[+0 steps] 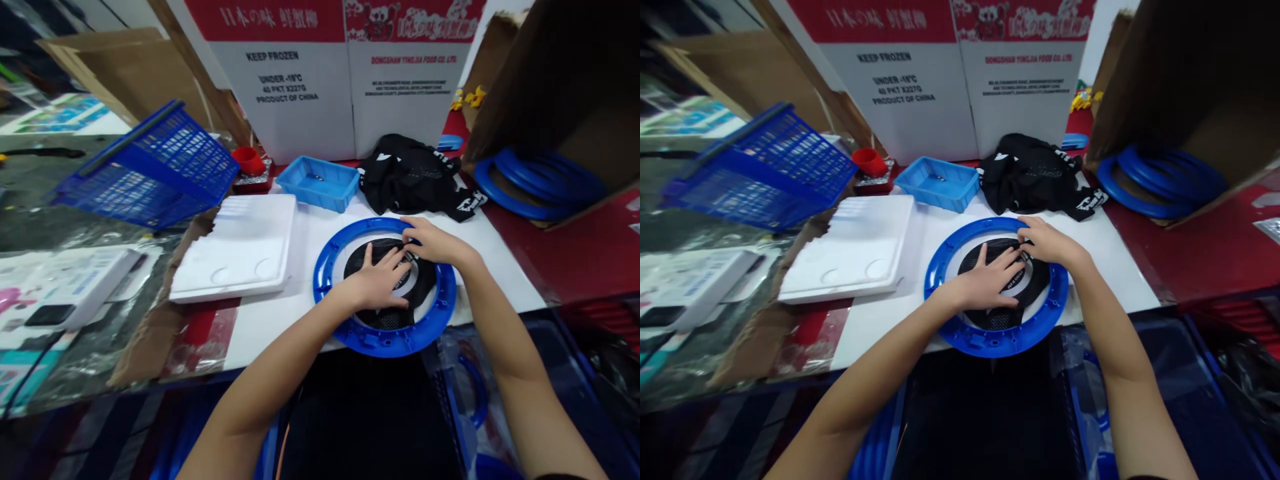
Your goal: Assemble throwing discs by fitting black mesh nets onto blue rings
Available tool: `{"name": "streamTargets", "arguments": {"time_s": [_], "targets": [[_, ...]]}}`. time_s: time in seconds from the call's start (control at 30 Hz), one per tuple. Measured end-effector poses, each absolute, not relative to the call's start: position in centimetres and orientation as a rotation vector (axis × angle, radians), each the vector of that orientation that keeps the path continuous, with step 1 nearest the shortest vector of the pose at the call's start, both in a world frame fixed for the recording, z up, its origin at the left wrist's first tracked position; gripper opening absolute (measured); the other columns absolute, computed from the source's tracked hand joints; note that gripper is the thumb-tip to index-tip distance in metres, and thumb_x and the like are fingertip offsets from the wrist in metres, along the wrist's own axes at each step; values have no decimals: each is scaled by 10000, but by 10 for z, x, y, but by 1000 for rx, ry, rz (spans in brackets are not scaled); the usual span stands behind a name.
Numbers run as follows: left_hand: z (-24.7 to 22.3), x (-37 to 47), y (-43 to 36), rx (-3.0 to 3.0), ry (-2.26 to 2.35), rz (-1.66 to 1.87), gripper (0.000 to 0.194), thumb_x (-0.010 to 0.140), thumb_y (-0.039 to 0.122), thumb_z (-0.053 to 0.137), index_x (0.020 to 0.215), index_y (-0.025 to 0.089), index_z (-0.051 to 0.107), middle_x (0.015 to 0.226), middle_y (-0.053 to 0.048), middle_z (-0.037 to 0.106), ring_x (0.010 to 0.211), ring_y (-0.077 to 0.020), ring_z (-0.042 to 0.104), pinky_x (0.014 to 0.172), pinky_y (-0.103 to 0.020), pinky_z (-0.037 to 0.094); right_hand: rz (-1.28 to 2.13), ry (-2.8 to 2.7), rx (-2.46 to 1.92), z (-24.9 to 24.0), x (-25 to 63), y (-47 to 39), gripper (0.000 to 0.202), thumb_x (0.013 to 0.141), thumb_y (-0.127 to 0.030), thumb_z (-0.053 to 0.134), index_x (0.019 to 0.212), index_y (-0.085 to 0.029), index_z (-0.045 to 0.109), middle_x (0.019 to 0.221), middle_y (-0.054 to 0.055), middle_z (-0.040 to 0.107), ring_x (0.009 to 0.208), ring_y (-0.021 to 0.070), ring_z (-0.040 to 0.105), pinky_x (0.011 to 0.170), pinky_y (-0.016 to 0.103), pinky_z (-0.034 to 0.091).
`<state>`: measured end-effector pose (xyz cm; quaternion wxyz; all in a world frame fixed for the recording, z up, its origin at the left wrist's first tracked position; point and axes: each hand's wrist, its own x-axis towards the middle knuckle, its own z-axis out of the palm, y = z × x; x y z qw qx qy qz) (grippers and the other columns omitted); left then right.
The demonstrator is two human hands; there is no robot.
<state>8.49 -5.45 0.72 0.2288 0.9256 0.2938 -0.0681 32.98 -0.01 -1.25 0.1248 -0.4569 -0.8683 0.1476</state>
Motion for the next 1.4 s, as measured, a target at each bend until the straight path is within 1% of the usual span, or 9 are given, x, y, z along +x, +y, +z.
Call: {"name": "streamTargets", "arguments": {"time_s": [0.17, 0.37, 0.47, 0.53, 0.6, 0.67, 1.17, 1.3, 1.4], "targets": [[5, 77, -47, 2501, 839, -318, 1349, 839, 726, 851, 1840, 176, 134, 1872, -255, -189, 1770, -483, -128, 1330, -832, -96, 463, -2516, -1368, -8, 326, -2, 101, 989, -188, 717, 1061, -193, 788, 1749, 194, 512, 1646, 400, 468, 1349, 608, 416], [13, 60, -34, 2455, 804, -450, 1451, 680, 665, 955, 1844, 330, 157, 1904, -172, -158, 1766, -502, -124, 1369, -785, -4, 552, -2511, -1399, 0, 327, -3, 43, 957, -217, 805, 958, -202, 764, 1773, 149, 489, 1675, 402, 420, 1368, 609, 384], [17, 54, -30, 2454, 797, -357, 1176, 842, 712, 830, 1813, 327, 291, 1930, -163, 29, 1783, -472, 55, 1386, -741, 99, 537, -2495, -1375, -3, 328, -3, 55, 961, -212, 798, 1008, -210, 771, 1746, 148, 515, 1665, 400, 429, 1360, 621, 392], [18, 53, -28, 2510, 923, -192, 807, 1025, 647, 654, 1725, 292, 466, 1870, -180, 321, 1717, -440, 306, 1357, -711, 229, 480, -2477, -1349, -7, 325, -3, 64, 990, -215, 763, 1053, -220, 777, 1709, 149, 549, 1640, 386, 461, 1350, 624, 408], [19, 52, -27, 2604, 1175, -20, 527, 1129, 505, 506, 1563, 234, 630, 1649, -208, 609, 1528, -424, 537, 1263, -678, 369, 427, -2461, -1327, -12, 321, -2, 90, 1014, -223, 733, 1092, -216, 778, 1690, 163, 560, 1620, 383, 481, 1342, 626, 418], [20, 53, -29, 2666, 1448, 50, 427, 1147, 403, 455, 1390, 175, 722, 1416, -235, 730, 1341, -428, 639, 1145, -644, 456, 403, -2452, -1315, -16, 316, -3, 106, 1013, -221, 726, 1106, -201, 772, 1694, 187, 549, 1614, 394, 482, 1340, 637, 419], [26, 52, -15, 2426, 1468, 354, 212, 1133, 218, 458, 1239, 178, 637, 1196, -142, 810, 1151, -352, 745, 1107, -612, 484, 283, -2445, -1163, -12, 316, 0, 126, 1019, -255, 611, 965, -232, 723, 1508, 196, 670, 1460, 414, 585, 1250, 653, 498], [18, 48, -5, 2365, 1409, 649, 160, 1052, 183, 601, 1207, 204, 635, 1237, -139, 799, 1179, -333, 740, 1075, -515, 534, 317, -2396, -1302, -2, 320, -5, 189, 1015, -320, 650, 1169, -235, 719, 1371, 170, 712, 1310, 405, 653, 1156, 636, 556], [10, 46, 0, 2302, 1248, 810, 245, 967, 109, 637, 1191, 208, 647, 1201, -117, 789, 1146, -293, 737, 1051, -456, 569, 418, -2381, -1421, 4, 333, -8, 537, 952, -388, 759, 1460, -252, 654, 1448, 164, 683, 1375, 429, 622, 1181, 645, 541]]}}
